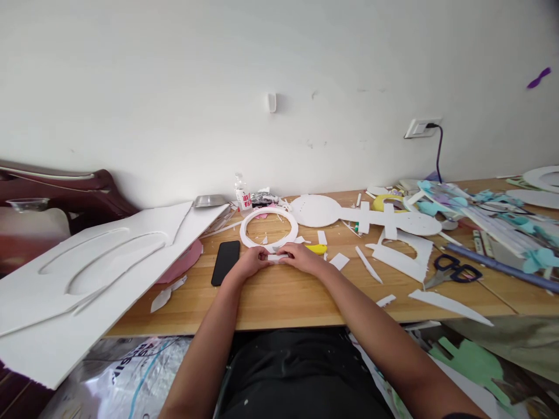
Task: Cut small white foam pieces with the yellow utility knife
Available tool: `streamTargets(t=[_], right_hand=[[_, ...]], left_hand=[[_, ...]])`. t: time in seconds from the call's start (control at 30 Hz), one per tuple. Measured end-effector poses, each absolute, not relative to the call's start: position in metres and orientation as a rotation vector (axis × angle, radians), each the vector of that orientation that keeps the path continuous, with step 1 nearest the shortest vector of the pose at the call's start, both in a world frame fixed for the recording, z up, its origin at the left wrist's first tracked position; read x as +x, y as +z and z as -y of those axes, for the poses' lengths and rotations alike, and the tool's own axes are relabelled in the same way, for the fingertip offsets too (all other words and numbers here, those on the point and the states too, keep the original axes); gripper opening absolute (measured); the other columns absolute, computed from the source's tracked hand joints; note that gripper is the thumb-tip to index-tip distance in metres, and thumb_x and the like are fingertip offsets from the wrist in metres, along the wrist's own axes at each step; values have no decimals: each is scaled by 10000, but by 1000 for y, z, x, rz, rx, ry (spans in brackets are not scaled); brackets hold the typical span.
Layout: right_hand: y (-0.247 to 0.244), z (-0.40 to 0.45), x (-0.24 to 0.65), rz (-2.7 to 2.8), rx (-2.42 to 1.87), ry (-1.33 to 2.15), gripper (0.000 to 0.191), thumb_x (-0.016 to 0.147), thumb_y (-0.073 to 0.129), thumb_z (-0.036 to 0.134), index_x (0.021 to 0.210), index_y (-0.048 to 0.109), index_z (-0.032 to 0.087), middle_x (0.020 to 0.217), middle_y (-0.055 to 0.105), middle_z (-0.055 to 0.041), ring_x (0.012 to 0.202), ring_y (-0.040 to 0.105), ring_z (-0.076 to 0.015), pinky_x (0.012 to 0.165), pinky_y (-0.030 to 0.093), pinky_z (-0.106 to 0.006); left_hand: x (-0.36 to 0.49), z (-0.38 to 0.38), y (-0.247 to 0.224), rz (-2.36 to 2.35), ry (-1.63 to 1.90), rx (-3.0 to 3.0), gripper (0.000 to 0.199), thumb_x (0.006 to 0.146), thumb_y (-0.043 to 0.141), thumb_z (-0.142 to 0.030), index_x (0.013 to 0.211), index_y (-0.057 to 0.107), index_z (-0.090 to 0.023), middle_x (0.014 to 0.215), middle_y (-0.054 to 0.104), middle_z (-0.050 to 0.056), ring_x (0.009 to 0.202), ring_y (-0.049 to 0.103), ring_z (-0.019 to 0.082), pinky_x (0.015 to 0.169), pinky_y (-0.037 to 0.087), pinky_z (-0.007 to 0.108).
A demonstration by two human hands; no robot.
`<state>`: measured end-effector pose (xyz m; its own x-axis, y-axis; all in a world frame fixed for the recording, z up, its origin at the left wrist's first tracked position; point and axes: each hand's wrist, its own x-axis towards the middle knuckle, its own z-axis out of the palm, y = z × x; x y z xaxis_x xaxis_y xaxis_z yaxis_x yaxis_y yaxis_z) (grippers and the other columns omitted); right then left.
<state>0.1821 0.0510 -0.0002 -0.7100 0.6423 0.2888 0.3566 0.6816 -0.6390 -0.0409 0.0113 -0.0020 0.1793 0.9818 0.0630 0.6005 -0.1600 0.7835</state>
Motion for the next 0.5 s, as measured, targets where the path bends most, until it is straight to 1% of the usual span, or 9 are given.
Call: streamTargets(t=[0.1,0.17,0.3,0.5], right_hand=[[0,-50,183,2392,-802,749,273,839,669,296,1101,666,219,1069,679,-68,949,624,-214,835,474,-338],[0,-49,182,2401,-810,741,275,824,685,288,1090,668,219,1062,680,-67,931,626,-212,819,474,-331],[3,-49,180,2424,-829,715,200,841,656,267,1032,682,214,1008,692,-61,882,628,-205,785,463,-315],[8,-51,177,2473,-870,682,128,815,666,282,919,690,210,912,699,-43,795,619,-202,695,430,-283]], left_hand=[[-43,-12,-4,-1501,788,1870,333,640,746,-466,739,651,-163,624,515,-28,581,419,126,556,299,250],[-43,-12,-6,-1512,783,1884,325,639,744,-464,740,655,-168,622,516,-30,578,420,128,556,294,248],[-44,-13,-7,-1515,776,1904,315,638,742,-457,740,655,-172,624,525,-29,574,427,130,553,295,248],[-41,-12,-2,-1497,762,1922,277,655,735,-425,699,640,-168,620,531,-22,577,444,133,554,310,253]])
